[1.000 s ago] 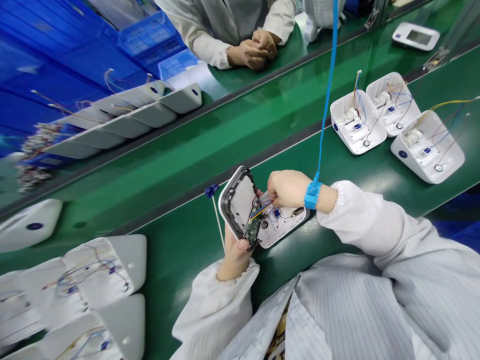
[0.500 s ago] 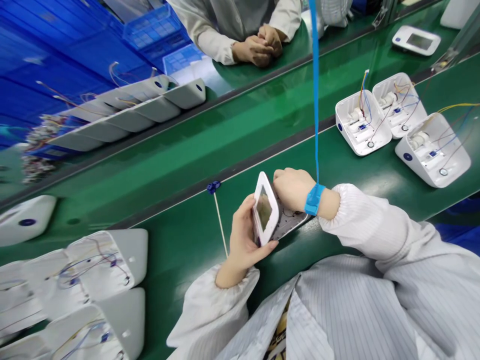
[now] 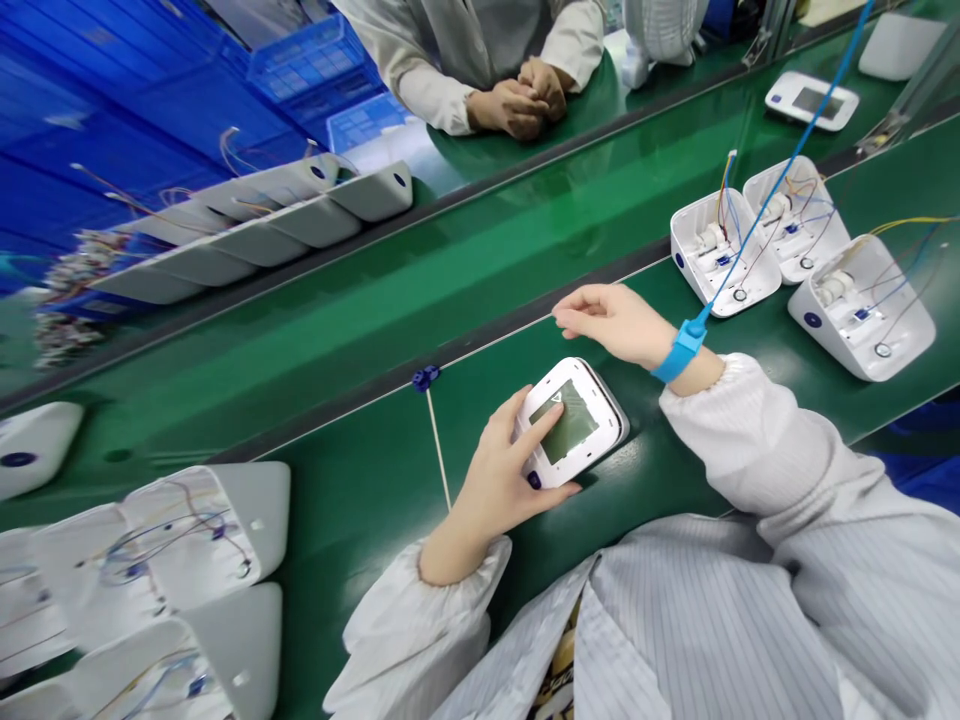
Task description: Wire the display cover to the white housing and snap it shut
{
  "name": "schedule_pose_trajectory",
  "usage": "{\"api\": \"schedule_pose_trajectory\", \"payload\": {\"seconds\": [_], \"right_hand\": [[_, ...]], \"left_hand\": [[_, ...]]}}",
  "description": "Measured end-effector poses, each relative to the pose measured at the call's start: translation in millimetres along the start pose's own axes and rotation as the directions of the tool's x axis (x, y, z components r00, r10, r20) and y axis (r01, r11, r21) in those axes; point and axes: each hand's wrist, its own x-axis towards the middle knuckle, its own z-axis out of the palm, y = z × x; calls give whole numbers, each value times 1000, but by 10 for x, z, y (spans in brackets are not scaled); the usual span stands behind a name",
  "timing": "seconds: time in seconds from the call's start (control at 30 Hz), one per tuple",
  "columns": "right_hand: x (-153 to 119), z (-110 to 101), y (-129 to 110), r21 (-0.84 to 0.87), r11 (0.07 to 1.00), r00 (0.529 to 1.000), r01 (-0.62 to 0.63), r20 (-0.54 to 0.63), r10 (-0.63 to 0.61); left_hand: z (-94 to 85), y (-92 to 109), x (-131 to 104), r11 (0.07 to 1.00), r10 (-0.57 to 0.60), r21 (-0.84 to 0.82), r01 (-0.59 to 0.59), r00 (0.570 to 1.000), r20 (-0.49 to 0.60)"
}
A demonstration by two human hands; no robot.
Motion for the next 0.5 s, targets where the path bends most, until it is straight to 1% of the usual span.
{"api": "schedule_pose_trajectory", "payload": {"seconds": [0.03, 0.1, 0.17, 0.23, 0.33, 0.43, 0.5], "right_hand": [[-17, 74, 49, 102, 994, 999, -32, -34, 35], [-55, 248, 142, 245, 965, 995, -88, -29, 98], [-87, 391, 210, 325, 938, 991, -124, -10, 135], [-108, 459, 244, 368, 922, 989, -123, -36, 147], [-133, 456, 254, 361, 928, 983, -97, -113, 146], [-154, 417, 287, 262, 962, 972, -73, -199, 128], [-154, 400, 355, 222, 971, 957, -92, -249, 147]], "left_hand": [[0, 13, 9, 1000, -6, 5, 6, 1000, 15], [8, 52, 51, 1000, -25, 7, 25, 999, 41], [35, 102, 117, 999, -51, 11, 51, 997, 55], [72, 149, 182, 997, -81, 23, 79, 995, 59], [104, 201, 220, 991, -127, 55, 123, 990, 63], [112, 225, 198, 983, -173, 70, 168, 982, 77], [124, 209, 203, 967, -247, 76, 243, 968, 50]]}}
